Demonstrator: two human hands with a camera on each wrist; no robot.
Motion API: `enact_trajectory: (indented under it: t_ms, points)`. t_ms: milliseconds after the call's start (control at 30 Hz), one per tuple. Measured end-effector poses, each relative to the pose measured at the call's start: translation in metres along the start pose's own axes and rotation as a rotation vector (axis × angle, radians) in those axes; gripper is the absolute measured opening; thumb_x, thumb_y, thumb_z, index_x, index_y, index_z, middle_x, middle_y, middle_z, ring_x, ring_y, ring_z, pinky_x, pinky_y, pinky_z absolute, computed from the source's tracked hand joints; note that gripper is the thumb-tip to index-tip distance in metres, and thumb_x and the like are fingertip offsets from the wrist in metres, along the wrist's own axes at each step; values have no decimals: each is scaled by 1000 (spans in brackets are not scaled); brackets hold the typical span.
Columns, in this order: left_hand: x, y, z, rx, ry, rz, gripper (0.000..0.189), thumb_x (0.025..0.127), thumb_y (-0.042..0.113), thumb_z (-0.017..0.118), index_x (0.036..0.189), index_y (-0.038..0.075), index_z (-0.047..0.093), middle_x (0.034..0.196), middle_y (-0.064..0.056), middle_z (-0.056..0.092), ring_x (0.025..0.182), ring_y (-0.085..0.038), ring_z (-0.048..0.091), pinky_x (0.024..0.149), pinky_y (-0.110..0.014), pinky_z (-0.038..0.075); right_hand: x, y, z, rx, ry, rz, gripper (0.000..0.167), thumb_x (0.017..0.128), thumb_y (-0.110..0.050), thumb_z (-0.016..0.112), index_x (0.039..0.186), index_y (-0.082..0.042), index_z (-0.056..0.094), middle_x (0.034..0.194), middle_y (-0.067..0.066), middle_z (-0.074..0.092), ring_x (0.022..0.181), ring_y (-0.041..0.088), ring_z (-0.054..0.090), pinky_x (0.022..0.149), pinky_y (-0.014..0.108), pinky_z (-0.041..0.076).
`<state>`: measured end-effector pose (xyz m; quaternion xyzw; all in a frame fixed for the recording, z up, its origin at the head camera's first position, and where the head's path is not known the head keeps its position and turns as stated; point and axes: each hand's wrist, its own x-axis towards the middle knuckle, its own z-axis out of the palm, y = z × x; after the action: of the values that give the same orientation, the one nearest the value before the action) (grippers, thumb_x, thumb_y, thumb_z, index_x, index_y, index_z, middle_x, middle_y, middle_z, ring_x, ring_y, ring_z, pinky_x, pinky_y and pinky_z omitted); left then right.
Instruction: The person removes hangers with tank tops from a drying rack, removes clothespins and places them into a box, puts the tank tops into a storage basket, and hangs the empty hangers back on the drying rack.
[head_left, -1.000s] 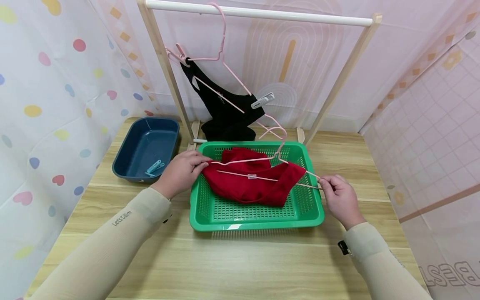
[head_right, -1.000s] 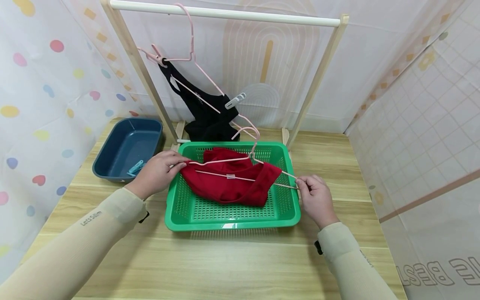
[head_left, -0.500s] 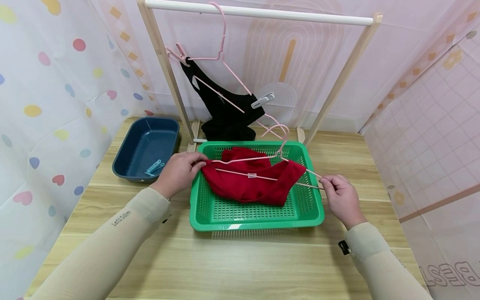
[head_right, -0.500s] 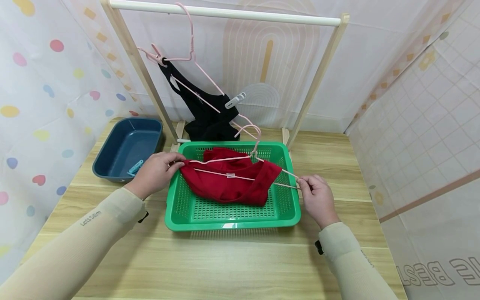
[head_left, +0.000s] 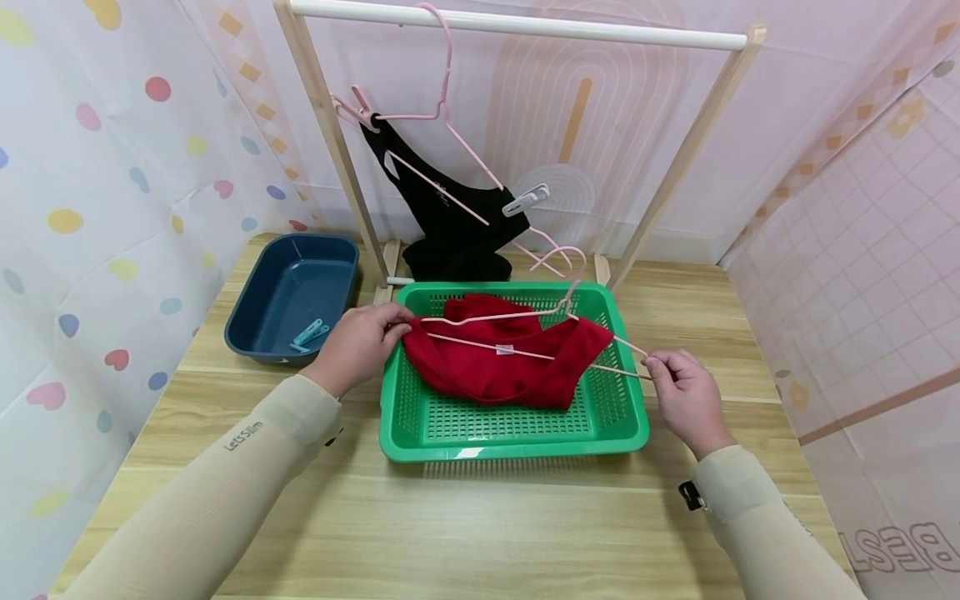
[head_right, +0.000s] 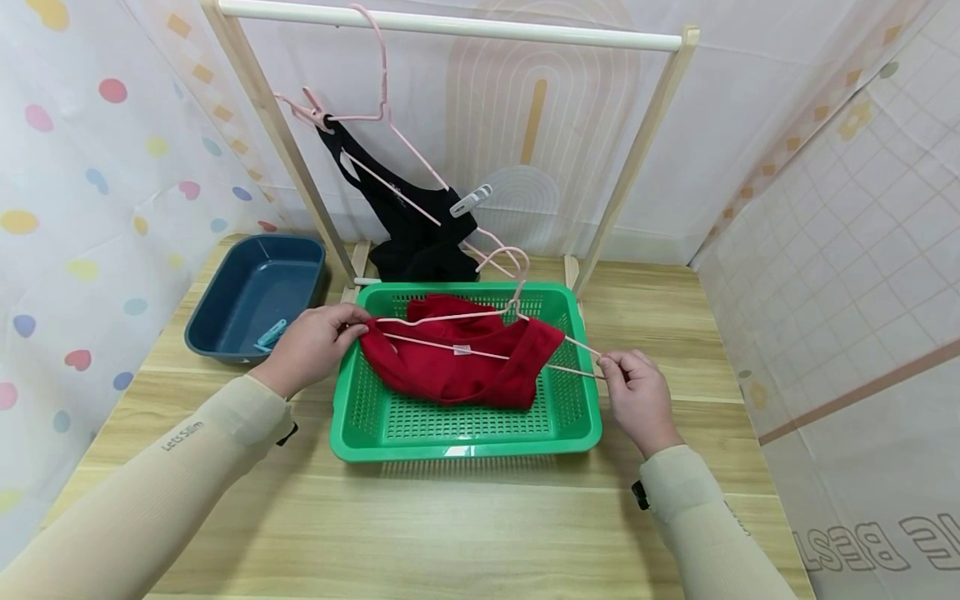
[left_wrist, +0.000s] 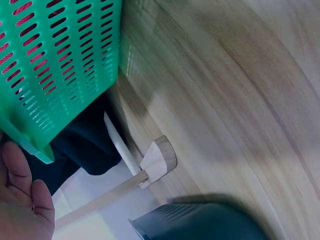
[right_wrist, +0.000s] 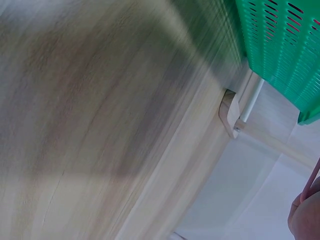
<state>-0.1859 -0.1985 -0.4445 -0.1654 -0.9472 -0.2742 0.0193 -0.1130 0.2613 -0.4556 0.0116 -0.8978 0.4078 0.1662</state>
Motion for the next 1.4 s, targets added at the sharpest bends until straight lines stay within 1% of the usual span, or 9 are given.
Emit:
enact_trajectory:
  t_ms: [67,267,367,467,733,933,1000,1200,1400]
  points:
    - [1,-1,1,23,13,25,18,106,20,64,119,13,75,117,-9,78,104,-29,72,93,-50,59,0,0,-1,6,-4,2,17,104,-8,66,97,4,76,87,10,65,75,0,49,64,14,41]
    - [2,-4,4,135,99,166,15,103,18,69,109,11,80,114,-7,74,106,-28,71,98,-55,51,-1,0,-2,20,-5,16,17,104,-7,65,98,5,76,87,7,63,73,2,48,62,14,42]
    - [1,-4,5,148,127,194,14,101,17,71,106,9,81,115,-8,69,107,-27,69,95,-55,50,0,1,-2,20,4,18,17,104,-7,66,98,4,76,86,7,63,73,2,48,62,14,42]
    - [1,-4,4,158,124,194,14,101,17,71,105,8,81,116,-9,69,108,-28,68,93,-56,50,0,1,-2,24,14,14,17,103,-6,66,97,5,77,86,7,63,73,1,49,62,14,42]
    - [3,0,1,193,71,177,13,102,17,70,104,11,81,114,-6,69,104,-26,69,89,-53,50,0,6,-1,34,28,22,18,103,-5,65,97,8,75,91,9,66,77,-3,50,65,11,42]
    - [3,3,0,160,18,110,21,103,20,68,118,9,78,116,-7,69,107,-27,66,92,-53,47,-1,5,-1,38,26,10,17,103,-6,65,96,5,76,93,12,68,79,-4,51,66,10,43]
    - [3,4,0,139,9,104,24,104,20,67,123,9,76,117,-7,69,107,-26,65,93,-54,47,-1,6,-1,38,25,11,17,103,-6,65,96,5,76,93,12,68,79,-3,51,66,10,43]
    - [2,7,1,77,-7,158,30,103,18,66,132,10,71,120,-8,72,101,-26,64,93,-55,48,-1,6,-1,45,21,18,17,103,-5,65,97,6,76,93,11,67,78,-2,51,65,10,43]
    - [2,14,0,31,-55,163,30,105,25,65,132,13,70,126,-9,73,111,-27,67,100,-56,49,-2,4,1,44,16,4,17,103,-6,65,97,5,77,93,14,68,79,-2,51,67,10,43]
